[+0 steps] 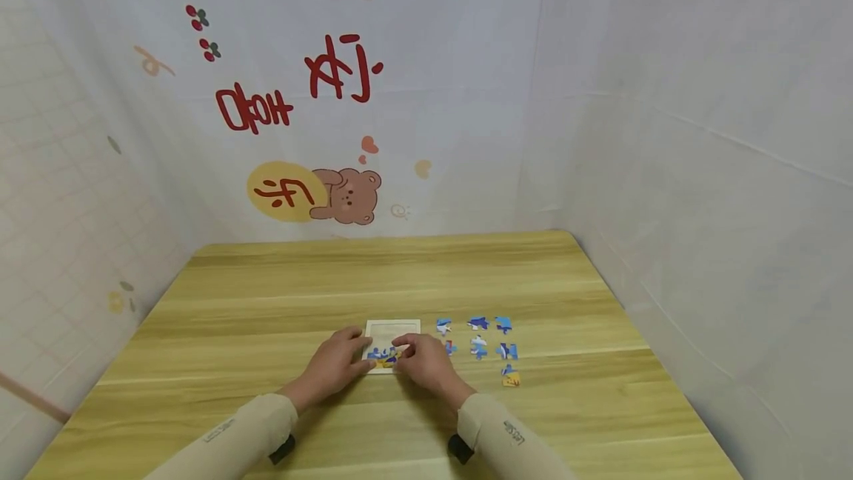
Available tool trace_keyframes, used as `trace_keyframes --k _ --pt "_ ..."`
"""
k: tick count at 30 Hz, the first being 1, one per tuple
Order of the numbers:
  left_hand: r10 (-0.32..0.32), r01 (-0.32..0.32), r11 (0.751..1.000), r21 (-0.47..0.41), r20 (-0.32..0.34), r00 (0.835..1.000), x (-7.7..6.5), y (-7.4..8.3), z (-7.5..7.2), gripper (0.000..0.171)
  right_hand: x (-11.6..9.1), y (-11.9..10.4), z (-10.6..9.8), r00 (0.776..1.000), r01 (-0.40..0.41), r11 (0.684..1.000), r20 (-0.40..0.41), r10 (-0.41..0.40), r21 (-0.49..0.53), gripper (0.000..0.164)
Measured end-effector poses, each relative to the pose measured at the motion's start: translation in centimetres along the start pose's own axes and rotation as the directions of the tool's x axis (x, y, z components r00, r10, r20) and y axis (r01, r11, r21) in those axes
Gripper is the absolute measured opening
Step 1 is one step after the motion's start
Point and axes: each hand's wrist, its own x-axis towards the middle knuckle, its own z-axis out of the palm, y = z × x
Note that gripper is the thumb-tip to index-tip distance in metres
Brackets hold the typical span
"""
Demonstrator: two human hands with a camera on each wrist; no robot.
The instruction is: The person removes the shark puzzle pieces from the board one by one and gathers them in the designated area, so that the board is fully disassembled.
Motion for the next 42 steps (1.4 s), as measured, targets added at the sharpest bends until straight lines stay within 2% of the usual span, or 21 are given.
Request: trace_keyframes --k 11,20,24,29,33,37,42 --pt "0.003 -0.003 1.000 -0.005 -0.016 1.000 0.0 0.3 0.2 0.042 -0.3 0.6 -0.5 0.999 -0.047 0.996 0.000 0.047 0.074 0.031" --pt "-0.008 0.008 1.000 -0.019 -0.015 1.000 0.0 0.4 0.1 0.043 -1.6 1.0 -2.2 0.996 -0.085 0.987 0.020 0.083 0.133 0.030" --pt "0.013 -0.014 1.000 -0.025 -0.035 0.999 -0.1 0.6 0.0 0.041 -2.5 1.8 -3.6 0.994 -0.112 0.980 0.032 0.109 0.162 0.031" --pt "0.045 -0.044 0.999 0.008 -0.059 0.997 -0.2 0.8 -0.3 0.041 -3.8 3.4 -5.6 0.991 -0.132 0.973 0.033 0.128 0.188 0.035" --pt "0.002 -0.003 0.999 -0.033 -0.025 1.000 -0.2 0.9 -0.5 0.042 -4.9 4.6 -7.3 0.988 -0.152 0.973 0.013 0.152 0.172 0.035" --pt "-0.040 0.040 0.999 -0.035 0.010 0.999 -0.2 0.9 -0.5 0.044 -5.8 5.4 -8.7 0.987 -0.162 0.975 0.005 0.163 0.155 0.036" --pt "-0.045 0.046 0.999 -0.028 0.021 0.999 0.0 1.0 -0.4 0.044 -6.8 6.2 -10.2 0.987 -0.160 0.978 -0.009 0.163 0.133 0.037"
